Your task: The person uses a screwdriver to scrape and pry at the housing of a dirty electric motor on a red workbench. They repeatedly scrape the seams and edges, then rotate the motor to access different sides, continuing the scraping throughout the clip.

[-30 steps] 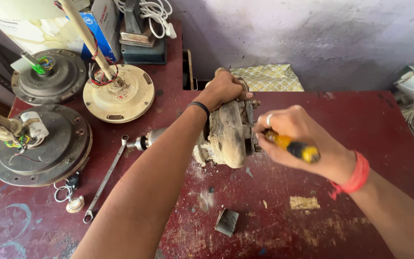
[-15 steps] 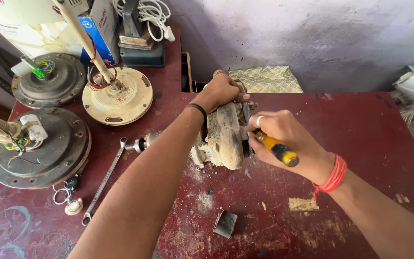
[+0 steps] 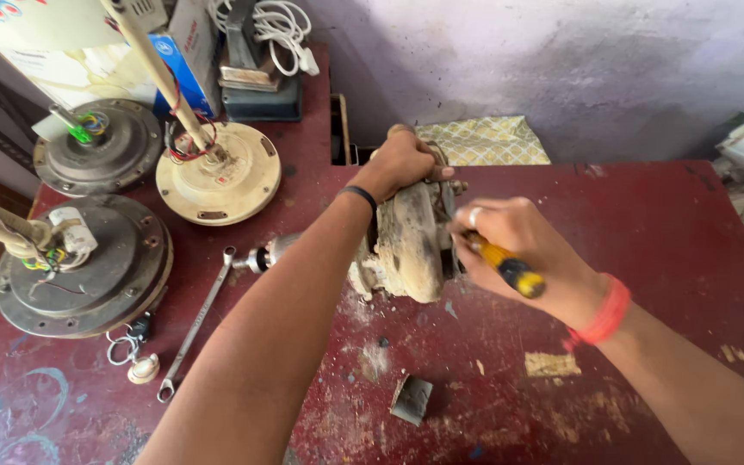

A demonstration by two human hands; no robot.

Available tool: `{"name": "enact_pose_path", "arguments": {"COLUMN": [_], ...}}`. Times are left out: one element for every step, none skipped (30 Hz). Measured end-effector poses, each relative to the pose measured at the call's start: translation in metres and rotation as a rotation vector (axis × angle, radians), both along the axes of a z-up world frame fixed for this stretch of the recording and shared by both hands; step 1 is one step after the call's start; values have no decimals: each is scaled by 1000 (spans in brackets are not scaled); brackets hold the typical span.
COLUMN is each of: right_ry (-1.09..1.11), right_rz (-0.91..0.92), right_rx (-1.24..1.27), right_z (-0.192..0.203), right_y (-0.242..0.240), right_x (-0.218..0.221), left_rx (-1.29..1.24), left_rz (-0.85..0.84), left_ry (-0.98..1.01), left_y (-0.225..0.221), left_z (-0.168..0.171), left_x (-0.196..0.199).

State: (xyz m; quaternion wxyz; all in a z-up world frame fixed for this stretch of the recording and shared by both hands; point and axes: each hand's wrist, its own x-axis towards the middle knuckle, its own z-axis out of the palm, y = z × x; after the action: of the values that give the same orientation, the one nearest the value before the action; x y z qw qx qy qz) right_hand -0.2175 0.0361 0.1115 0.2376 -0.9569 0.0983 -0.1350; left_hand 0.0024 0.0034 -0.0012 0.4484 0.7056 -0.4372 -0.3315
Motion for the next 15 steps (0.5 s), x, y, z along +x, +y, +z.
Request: {"name": "enact_pose_path", "arguments": {"right_ry": [-7, -14, -25, -57, -87, -117, -158, -198, -238, -242, -246, -249, -256, -262, -267], "right_rz": [13, 25, 41, 38, 37, 37, 3, -31, -67, -93, -122, -152, -194, -236, -275], "right_rx": [-14, -27, -36, -42, -48, -54, -59, -63, -68, -64, -63, -62, -59, -56, -48], "right_z": [1, 3, 4, 4, 4, 3, 2, 0, -2, -3, -4, -5, -4, -3, -1], "right_y": [1, 2, 7, 12, 17, 21, 26, 30, 34, 37, 40, 41, 42, 41, 42], "right_x": [-2, -4, -5, -8, -11, -15, -19, -24, -28, -31, -35, -39, -40, -40, -38], "left_rx": [19, 38, 61, 72, 82, 93, 89, 85, 82, 91, 97, 102, 41, -19, -75], "left_rz": [-22, -45, -65, -65, -63, -62, -61, -61, -63, -86, -114, -141, -197, -254, -307], "left_ry": [27, 54, 78, 64, 52, 39, 30, 21, 12, -41, -94, -147, -137, -126, -115], "left_y": [-3, -4, -3, -2, -2, -2, -1, 0, 1, 3, 5, 7, 10, 13, 18], "left_z": [0, 1, 1, 2, 4, 5, 6, 8, 9, 11, 12, 13, 14, 15, 14], "left_x": [-2, -2, -1, -1, -1, -1, 0, 0, -1, -1, -1, -2, -1, 1, 3]}}
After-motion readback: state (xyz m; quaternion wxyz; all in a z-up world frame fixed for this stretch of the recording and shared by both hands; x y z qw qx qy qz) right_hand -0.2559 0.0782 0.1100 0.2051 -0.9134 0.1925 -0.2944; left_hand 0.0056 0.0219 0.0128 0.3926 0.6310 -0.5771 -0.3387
